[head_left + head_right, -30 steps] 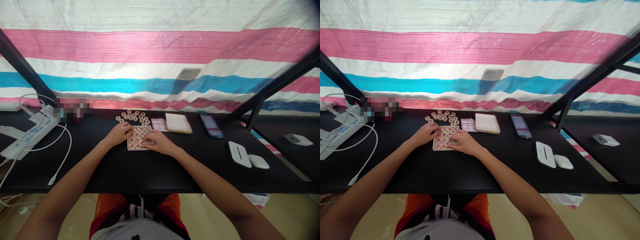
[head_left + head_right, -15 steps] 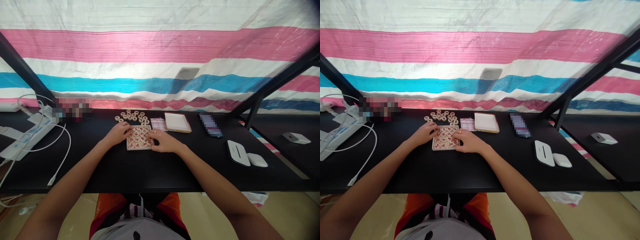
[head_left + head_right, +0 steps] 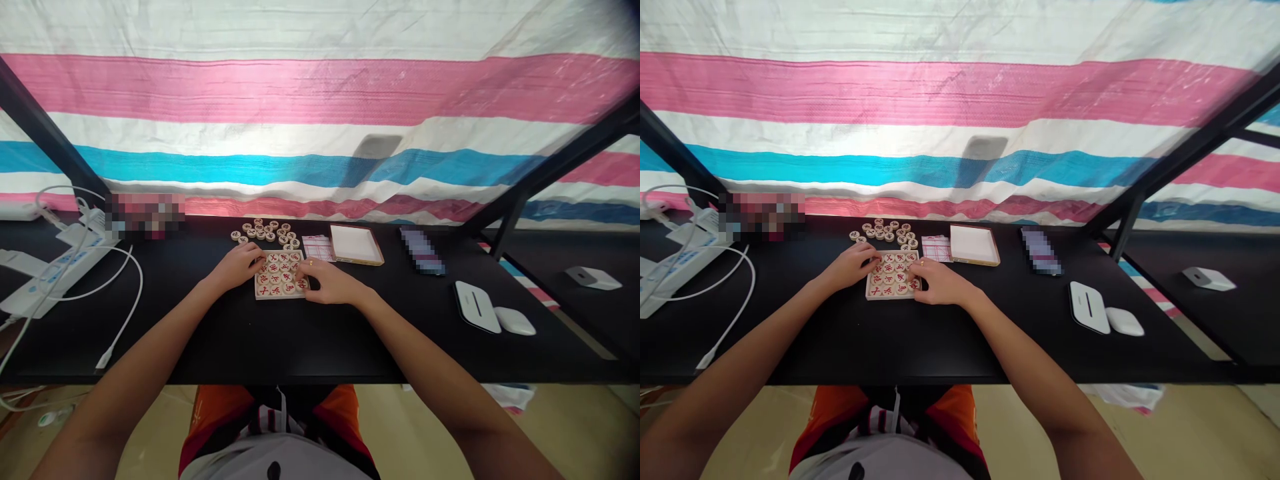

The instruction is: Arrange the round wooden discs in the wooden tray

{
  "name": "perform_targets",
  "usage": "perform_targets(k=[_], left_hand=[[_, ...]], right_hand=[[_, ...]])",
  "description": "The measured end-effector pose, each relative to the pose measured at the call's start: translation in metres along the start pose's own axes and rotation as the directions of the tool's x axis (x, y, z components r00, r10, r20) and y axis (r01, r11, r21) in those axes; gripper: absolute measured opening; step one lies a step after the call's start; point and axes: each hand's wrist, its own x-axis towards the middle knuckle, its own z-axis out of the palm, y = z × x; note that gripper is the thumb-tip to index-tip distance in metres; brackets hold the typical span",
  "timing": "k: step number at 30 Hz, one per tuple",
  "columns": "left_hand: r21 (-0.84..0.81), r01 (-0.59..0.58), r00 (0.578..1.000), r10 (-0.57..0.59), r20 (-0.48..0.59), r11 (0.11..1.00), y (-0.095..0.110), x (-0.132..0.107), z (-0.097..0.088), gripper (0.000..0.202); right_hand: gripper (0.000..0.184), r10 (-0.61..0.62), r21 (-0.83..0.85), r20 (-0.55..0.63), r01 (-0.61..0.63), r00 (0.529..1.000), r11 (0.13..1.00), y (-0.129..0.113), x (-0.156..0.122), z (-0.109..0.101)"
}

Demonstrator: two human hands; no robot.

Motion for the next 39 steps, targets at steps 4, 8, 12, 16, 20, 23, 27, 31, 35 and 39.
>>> perform_targets(k=[4,8,12,16,20,23,27,31,35,39], left_hand=[[-0.013,-0.002,1.000,0.002,-0.001,1.000,0.000,0.000,0.000,0.027],[0.000,0.004,1.000,-0.004,0.005,1.000,0.000,0.000,0.001,0.028],[0.004,0.007,1.000,-0.007,0.003,1.000,0.000,0.000,0.001,0.028],[0.007,0.002,1.000,-0.002,0.005,1.000,0.000,0.000,0.001,0.027],[0.003,-0.015,1.000,0.015,-0.005,1.000,0.000,0.001,0.001,0.027],[0.008,-0.022,1.000,0.022,-0.018,1.000,-0.001,0.001,0.002,0.027],[0.027,-0.022,1.000,0.022,-0.019,0.999,-0.002,0.001,0.002,0.027],[0.074,-0.014,0.999,0.018,-0.050,0.997,0.002,0.001,0.003,0.027],[0.124,0.063,0.992,-0.048,-0.120,0.990,0.003,0.000,0.001,0.027],[0.216,0.228,0.964,-0.189,-0.188,0.949,-0.007,-0.001,-0.002,0.026]], right_hand=[[0.018,0.014,0.012,-0.013,-0.014,1.000,1.000,0.003,-0.001,0.000],[0.006,-0.038,0.033,-0.026,0.038,0.999,0.999,0.003,-0.002,0.000],[0.007,-0.068,0.024,-0.034,0.069,0.997,0.997,0.005,-0.002,0.002],[0.015,-0.057,0.019,-0.028,0.057,0.998,0.998,0.007,-0.002,0.003],[0.024,-0.052,0.010,-0.034,0.052,0.998,0.999,0.009,-0.001,0.004],[0.030,-0.050,0.001,-0.076,0.051,0.996,0.999,0.009,-0.001,0.005],[0.029,-0.066,-0.027,-0.130,0.063,0.989,0.998,0.012,-0.001,0.007],[0.024,-0.070,-0.112,-0.221,0.047,0.973,0.993,0.020,0.002,0.011],[0.025,-0.047,-0.163,-0.304,-0.003,0.952,0.987,0.030,0.005,0.013],[0.023,-0.023,-0.136,-0.284,-0.016,0.959,0.991,0.035,0.005,0.014]])
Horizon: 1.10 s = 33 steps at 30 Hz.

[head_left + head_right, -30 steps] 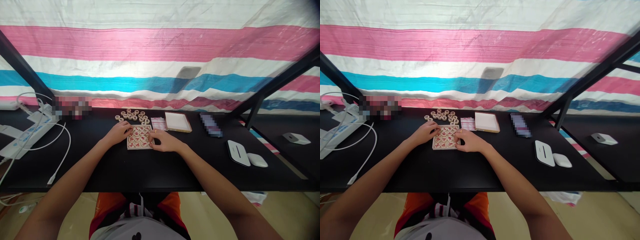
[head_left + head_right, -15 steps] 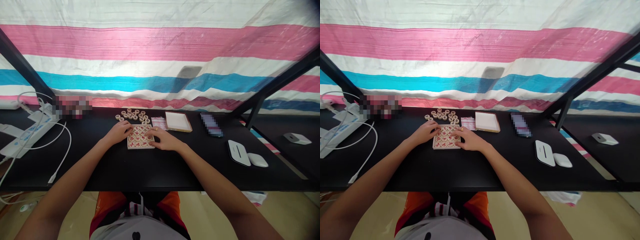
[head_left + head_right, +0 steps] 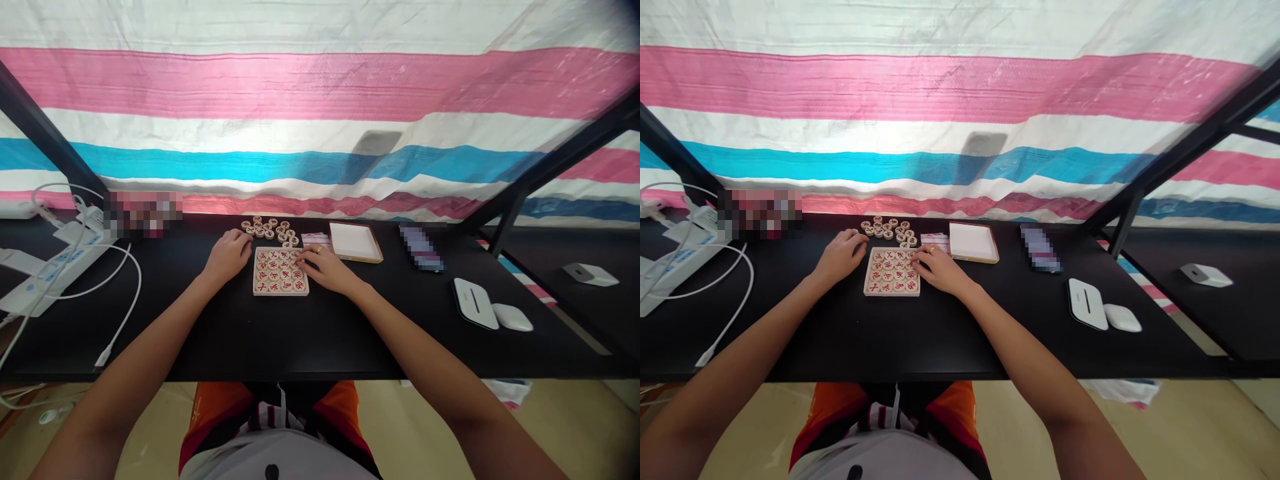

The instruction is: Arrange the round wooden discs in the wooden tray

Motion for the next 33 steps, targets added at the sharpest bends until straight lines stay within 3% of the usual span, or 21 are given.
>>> perform_targets(k=[6,14,20,27,33], left_hand=[[0.135,0.105,0.986,-0.121,0.113,0.985,-0.0122,0.0000,0.0019,0.029],[0.083,0.109,0.984,-0.119,0.130,0.991,-0.0078,0.0010,-0.0015,0.022],[0.146,0.123,0.983,-0.140,0.119,0.982,-0.0083,0.0031,-0.0004,0.018],[0.026,0.227,0.962,-0.228,0.151,0.974,-0.0097,0.0033,-0.0004,0.025],[0.015,0.301,0.941,-0.300,0.158,0.953,-0.0099,0.0042,-0.0015,0.026]], right_hand=[[0.021,0.018,0.042,0.013,-0.019,1.000,0.999,0.0018,-0.0006,0.0022],[0.024,0.024,0.058,0.009,-0.024,1.000,0.998,-0.0004,0.0003,0.0015],[0.022,0.020,0.056,0.010,-0.021,1.000,0.998,0.0022,-0.0002,0.0025],[0.022,0.029,0.056,0.020,-0.030,0.999,0.998,0.0021,0.0000,0.0022],[0.021,0.029,0.058,0.009,-0.029,1.000,0.998,-0.0021,0.0011,0.0007]])
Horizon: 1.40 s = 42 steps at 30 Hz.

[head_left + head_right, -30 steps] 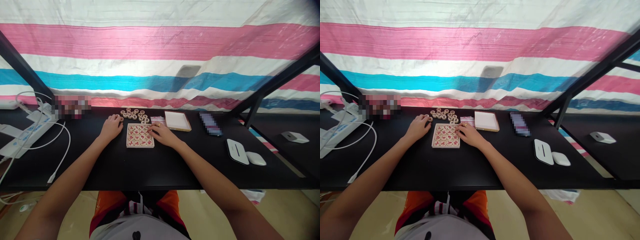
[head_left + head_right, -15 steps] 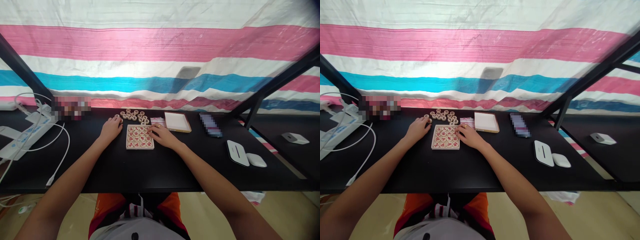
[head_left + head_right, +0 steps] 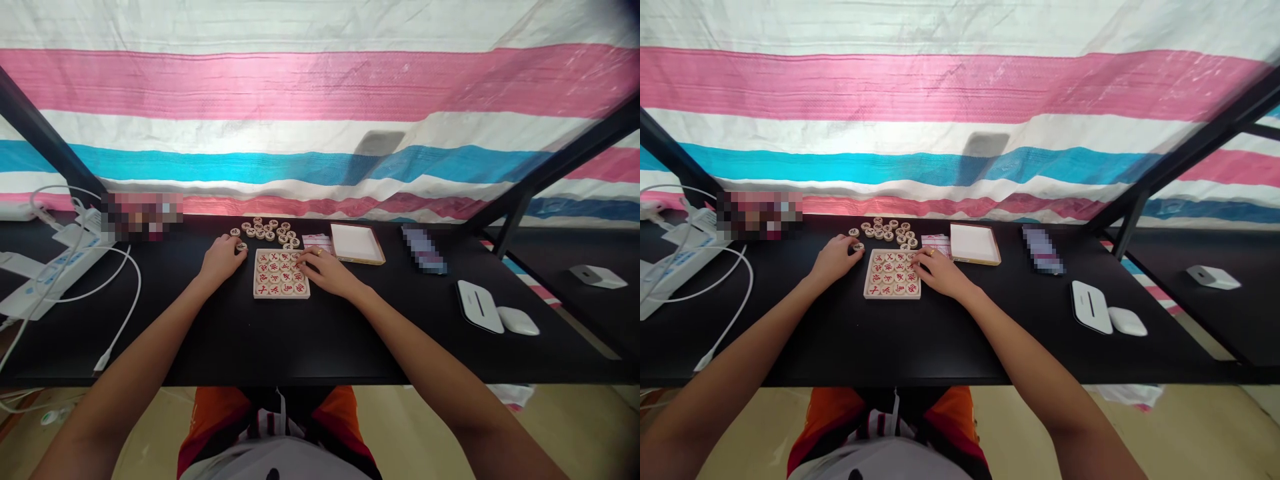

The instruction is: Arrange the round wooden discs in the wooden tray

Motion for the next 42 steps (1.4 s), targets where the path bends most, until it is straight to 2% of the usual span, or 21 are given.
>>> perform_targets(k=[2,4,8,10,12,15,21,27,32,35,36,38,42], left_hand=[[-0.030,0.036,0.999,-0.036,-0.007,0.999,0.000,0.000,-0.003,0.025],[-0.130,0.013,0.999,-0.017,-0.030,0.991,0.001,-0.001,-0.006,0.026],[-0.367,-0.179,0.984,0.174,-0.047,0.913,0.013,-0.006,-0.012,0.034],[-0.379,-0.276,0.956,0.293,-0.014,0.883,0.023,-0.012,-0.012,0.037],[-0.370,-0.378,0.910,0.413,0.018,0.849,0.033,-0.017,-0.011,0.037],[-0.403,-0.462,0.862,0.507,0.005,0.790,0.043,-0.024,-0.007,0.036],[-0.515,-0.401,0.879,0.476,0.016,0.757,0.048,-0.029,-0.006,0.038],[-0.476,-0.420,0.882,0.472,-0.013,0.773,0.054,-0.032,-0.005,0.028],[-0.497,-0.472,0.844,0.537,-0.015,0.728,0.057,-0.032,-0.006,0.032],[-0.462,-0.539,0.805,0.592,-0.037,0.704,0.054,-0.030,-0.010,0.028],[-0.435,-0.553,0.804,0.592,-0.054,0.711,0.051,-0.028,-0.011,0.027],[-0.355,-0.540,0.834,0.541,-0.106,0.763,0.041,-0.022,-0.012,0.026],[-0.176,-0.388,0.916,0.357,-0.183,0.905,0.008,-0.005,-0.009,0.025]], right_hand=[[0.021,0.001,-0.012,-0.005,-0.001,1.000,1.000,0.000,0.000,0.001],[0.021,-0.001,-0.033,-0.013,0.000,1.000,0.999,0.000,0.000,0.001],[0.022,-0.007,-0.087,-0.060,0.002,0.998,0.996,-0.004,-0.001,0.001],[0.025,-0.022,-0.093,-0.073,0.015,0.997,0.996,-0.008,-0.001,0.000],[0.028,-0.051,-0.076,-0.062,0.046,0.997,0.996,-0.013,-0.001,0.000],[0.028,-0.109,-0.057,-0.026,0.107,0.994,0.993,-0.019,-0.001,0.000],[0.019,-0.165,-0.057,-0.009,0.164,0.986,0.985,-0.019,0.000,0.004],[0.015,-0.212,-0.022,-0.015,0.212,0.977,0.977,-0.021,-0.001,0.004],[0.014,-0.220,-0.030,-0.019,0.219,0.975,0.975,-0.025,-0.001,0.005],[0.011,-0.193,-0.059,-0.070,0.189,0.979,0.980,-0.024,-0.001,0.005],[0.011,-0.167,-0.074,-0.093,0.160,0.982,0.984,-0.023,-0.001,0.005],[0.009,-0.100,-0.104,-0.121,0.087,0.988,0.991,-0.019,-0.002,0.003],[0.008,0.026,-0.141,-0.124,-0.044,0.992,0.989,-0.009,-0.001,0.000]])
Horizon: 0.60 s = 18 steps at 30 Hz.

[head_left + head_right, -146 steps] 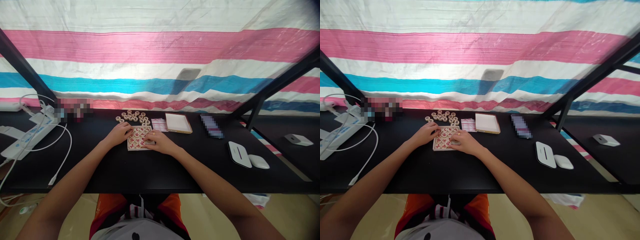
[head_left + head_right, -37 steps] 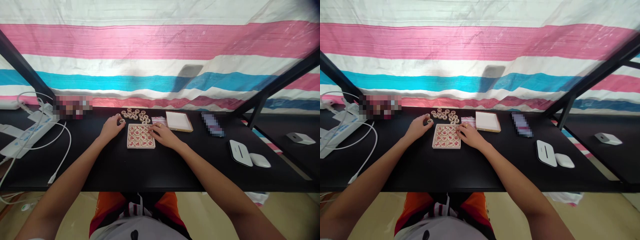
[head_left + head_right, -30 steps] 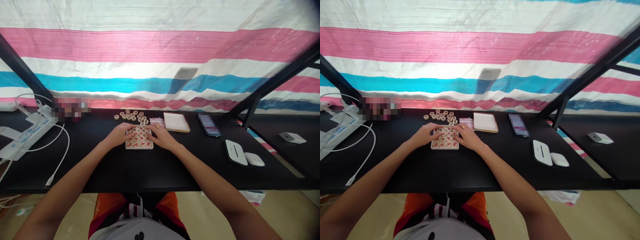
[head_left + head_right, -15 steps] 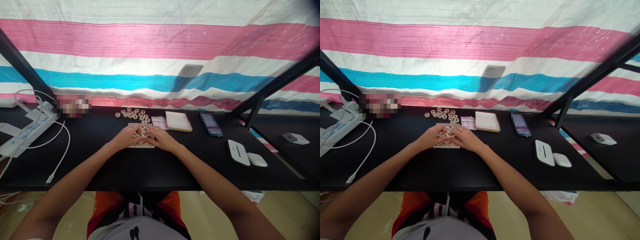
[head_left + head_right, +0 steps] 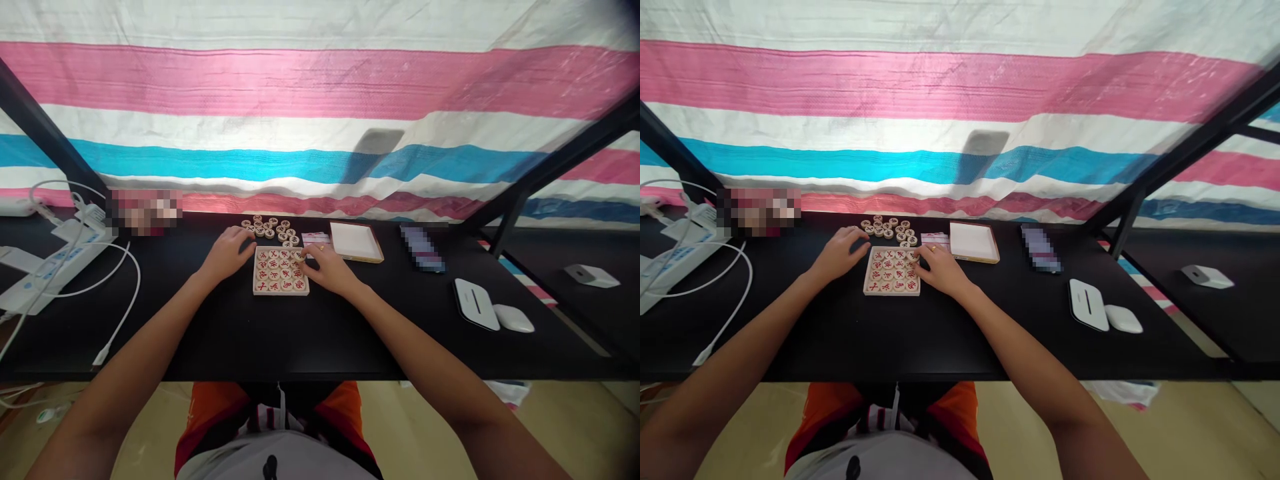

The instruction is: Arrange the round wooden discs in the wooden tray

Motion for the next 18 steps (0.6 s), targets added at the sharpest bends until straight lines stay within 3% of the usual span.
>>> perform_targets(k=[3,6,9,18], left_hand=[[0.128,0.123,0.990,-0.130,0.054,0.984,-0.023,-0.001,0.003,0.037],[0.212,0.204,0.963,-0.235,0.135,0.956,-0.032,-0.004,0.007,0.044],[0.243,0.216,0.947,-0.264,0.185,0.946,-0.031,-0.004,0.010,0.042],[0.302,0.243,0.930,-0.310,0.197,0.922,-0.026,-0.002,0.008,0.048]], right_hand=[[0.007,0.060,0.003,-0.003,-0.060,0.998,0.998,0.003,0.000,0.002],[0.007,0.074,0.003,-0.002,-0.074,0.997,0.997,0.003,0.001,0.004],[0.008,0.061,0.011,0.006,-0.061,0.998,0.998,0.002,0.001,0.006],[0.010,0.033,0.030,-0.027,-0.032,0.999,0.999,0.004,0.001,0.009]])
